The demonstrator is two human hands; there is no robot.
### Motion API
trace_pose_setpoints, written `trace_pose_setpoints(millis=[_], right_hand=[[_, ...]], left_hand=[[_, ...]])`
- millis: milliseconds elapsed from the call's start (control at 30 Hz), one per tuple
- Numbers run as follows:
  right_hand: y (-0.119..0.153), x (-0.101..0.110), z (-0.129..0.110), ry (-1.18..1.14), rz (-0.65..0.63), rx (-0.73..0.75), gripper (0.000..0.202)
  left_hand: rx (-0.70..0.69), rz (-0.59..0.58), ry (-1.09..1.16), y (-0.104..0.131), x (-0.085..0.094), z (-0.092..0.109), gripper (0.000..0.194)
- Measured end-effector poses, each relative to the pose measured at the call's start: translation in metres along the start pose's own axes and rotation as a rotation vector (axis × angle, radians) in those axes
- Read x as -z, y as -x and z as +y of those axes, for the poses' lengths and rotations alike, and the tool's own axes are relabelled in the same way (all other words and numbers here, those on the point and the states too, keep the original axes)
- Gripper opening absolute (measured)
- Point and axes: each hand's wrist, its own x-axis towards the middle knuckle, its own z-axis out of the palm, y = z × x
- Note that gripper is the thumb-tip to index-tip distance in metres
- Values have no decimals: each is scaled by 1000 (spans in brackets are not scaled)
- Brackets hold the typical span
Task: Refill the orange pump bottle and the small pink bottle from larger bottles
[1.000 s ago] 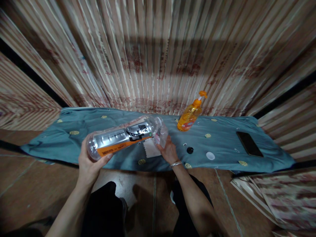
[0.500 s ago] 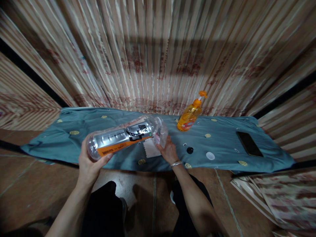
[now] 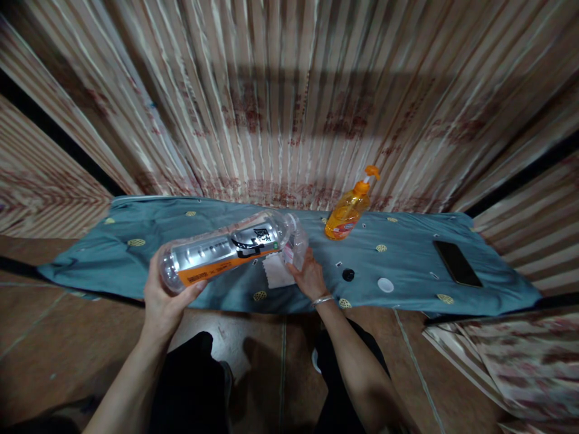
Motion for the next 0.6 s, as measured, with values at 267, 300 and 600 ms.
trace_pose_setpoints(millis=[267,300,600], right_hand=[[-1,-1,0,-30,16,-10,51],[-1,0,0,-34,16,-7,51],[0,2,-2,-36,11,-19,51]], left_hand=[[-2,-10,6,0,1,-1,103],[1,-13,4,0,1,-2,104],[-17,-16,-2,0,2,-1,102]])
